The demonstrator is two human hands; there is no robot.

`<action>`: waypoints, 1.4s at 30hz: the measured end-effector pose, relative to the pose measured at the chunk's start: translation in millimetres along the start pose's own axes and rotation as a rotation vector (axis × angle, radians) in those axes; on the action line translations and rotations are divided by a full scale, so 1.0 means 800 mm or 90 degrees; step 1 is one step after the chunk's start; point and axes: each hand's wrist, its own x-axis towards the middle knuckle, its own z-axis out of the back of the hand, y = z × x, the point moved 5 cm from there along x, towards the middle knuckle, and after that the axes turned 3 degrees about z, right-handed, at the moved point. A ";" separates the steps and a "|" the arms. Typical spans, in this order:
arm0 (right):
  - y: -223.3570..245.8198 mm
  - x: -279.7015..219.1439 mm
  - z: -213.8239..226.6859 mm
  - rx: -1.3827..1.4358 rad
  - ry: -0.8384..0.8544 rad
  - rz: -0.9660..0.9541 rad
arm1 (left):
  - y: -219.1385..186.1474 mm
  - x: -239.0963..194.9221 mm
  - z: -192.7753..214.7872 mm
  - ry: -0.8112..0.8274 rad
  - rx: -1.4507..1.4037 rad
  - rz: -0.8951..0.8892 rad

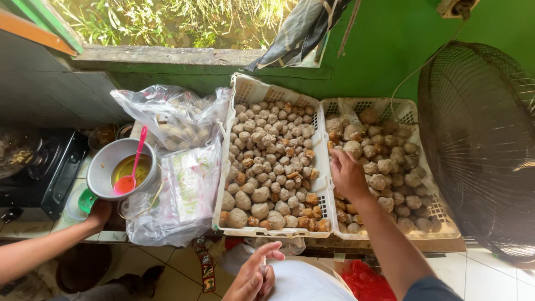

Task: The person sorts round meatballs from two white plastic crates into a clear plastic bag. They repeatedly pick up individual meatballs with their right hand and place them into the bag held open with their left hand. The process continues throughout the clip.

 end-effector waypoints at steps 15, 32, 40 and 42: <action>-0.003 0.081 -0.014 -0.417 0.239 0.115 | 0.047 -0.013 0.008 -0.033 -0.042 -0.032; -0.095 0.026 -0.001 0.728 0.022 -0.265 | 0.081 -0.007 0.031 -0.241 0.089 0.087; -0.098 -0.041 -0.021 1.328 -0.101 -0.324 | 0.059 -0.015 0.033 -0.453 -0.070 0.131; -0.101 -0.049 -0.021 1.309 -0.142 -0.338 | 0.035 -0.017 0.020 -0.465 -0.052 0.102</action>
